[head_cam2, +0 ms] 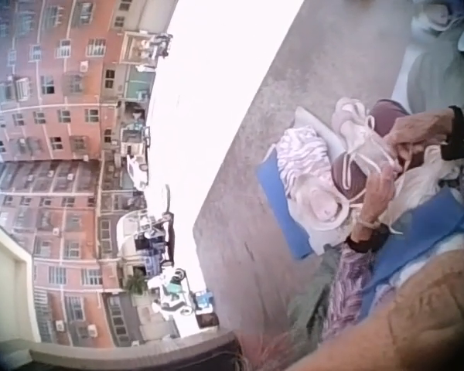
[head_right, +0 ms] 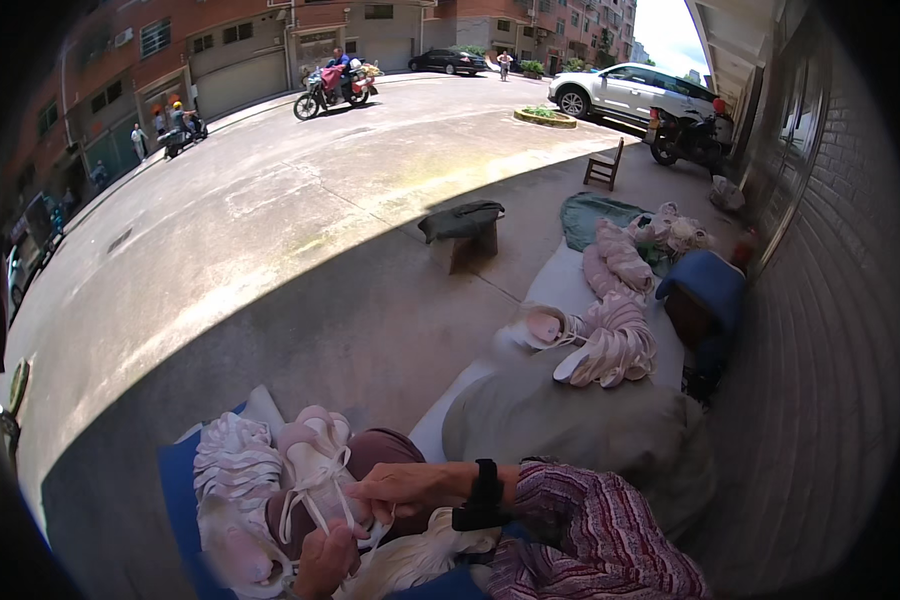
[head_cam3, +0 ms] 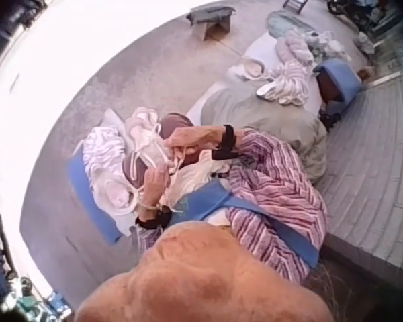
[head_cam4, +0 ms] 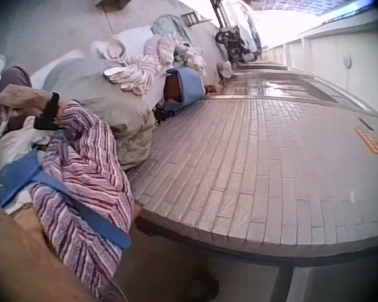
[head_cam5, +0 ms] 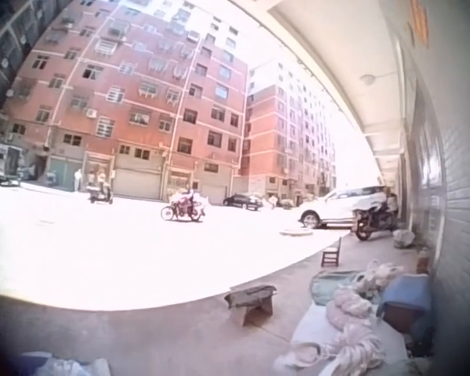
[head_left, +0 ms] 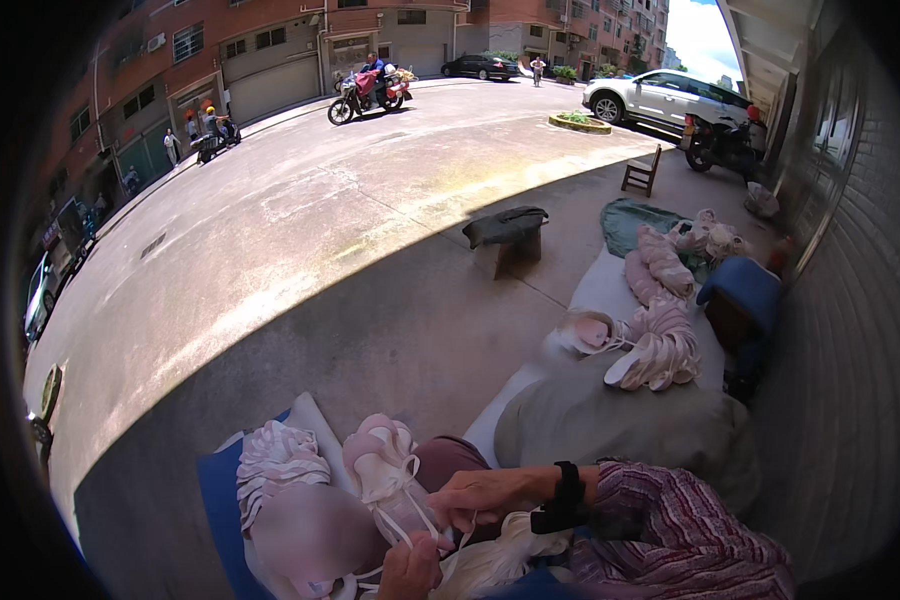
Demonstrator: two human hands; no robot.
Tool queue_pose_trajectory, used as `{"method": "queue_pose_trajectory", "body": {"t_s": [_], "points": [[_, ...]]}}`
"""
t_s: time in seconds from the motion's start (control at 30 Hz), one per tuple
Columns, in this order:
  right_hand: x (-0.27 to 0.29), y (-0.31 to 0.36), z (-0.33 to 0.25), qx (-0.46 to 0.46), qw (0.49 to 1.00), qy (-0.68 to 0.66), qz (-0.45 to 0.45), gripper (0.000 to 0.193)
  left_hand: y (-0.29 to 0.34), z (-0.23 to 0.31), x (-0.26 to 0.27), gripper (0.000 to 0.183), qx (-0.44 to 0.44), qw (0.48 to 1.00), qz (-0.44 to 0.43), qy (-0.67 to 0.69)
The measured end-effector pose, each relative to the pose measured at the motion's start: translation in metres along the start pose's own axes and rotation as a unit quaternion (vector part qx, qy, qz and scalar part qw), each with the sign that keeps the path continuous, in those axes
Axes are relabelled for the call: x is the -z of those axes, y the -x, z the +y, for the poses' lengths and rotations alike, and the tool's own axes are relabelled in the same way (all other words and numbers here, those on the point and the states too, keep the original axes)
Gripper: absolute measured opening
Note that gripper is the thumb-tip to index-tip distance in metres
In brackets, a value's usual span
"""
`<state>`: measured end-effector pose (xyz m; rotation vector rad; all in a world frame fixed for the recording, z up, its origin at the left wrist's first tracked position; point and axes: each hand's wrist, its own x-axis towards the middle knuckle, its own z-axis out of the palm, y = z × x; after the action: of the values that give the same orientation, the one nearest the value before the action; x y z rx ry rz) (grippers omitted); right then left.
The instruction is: The recorder is lacing a pair of white and pink athletic shoes while sitting in an outdoor area.
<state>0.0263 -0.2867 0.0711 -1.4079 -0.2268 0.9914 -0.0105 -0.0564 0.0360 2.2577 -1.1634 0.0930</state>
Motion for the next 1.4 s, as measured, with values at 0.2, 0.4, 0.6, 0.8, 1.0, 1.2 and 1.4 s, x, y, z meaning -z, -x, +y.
{"method": "queue_pose_trajectory", "body": {"t_s": [0.2,0.4,0.6,0.8,1.0,1.2,1.4], "points": [[-0.029,-0.040,0.019,-0.037,0.957,-0.286,0.020,0.024,-0.043,0.065,-0.003,0.021,-0.028,0.906,-0.145,0.396],[0.019,0.021,0.003,-0.052,0.989,-0.030,-0.132,0.024,-0.008,0.026,0.005,0.029,0.132,0.811,-0.208,0.531],[-0.006,-0.008,0.007,-0.012,0.971,0.115,-0.209,0.024,0.004,-0.016,-0.015,0.048,0.358,0.565,0.004,0.743],[0.000,0.009,0.004,0.048,0.909,0.122,-0.396,0.018,-0.035,0.000,-0.031,0.054,0.365,0.538,0.012,0.759],[0.004,0.031,-0.001,0.162,0.906,0.095,-0.380,0.011,-0.062,0.018,-0.038,0.052,0.282,0.599,-0.119,0.740],[-0.007,0.023,-0.004,0.093,0.892,0.272,-0.350,0.020,-0.021,-0.016,-0.022,0.040,0.356,0.331,0.116,0.866],[0.015,0.002,-0.006,0.125,0.921,0.352,0.108,0.025,0.011,-0.014,-0.022,0.027,0.411,0.473,0.120,0.770]]}}
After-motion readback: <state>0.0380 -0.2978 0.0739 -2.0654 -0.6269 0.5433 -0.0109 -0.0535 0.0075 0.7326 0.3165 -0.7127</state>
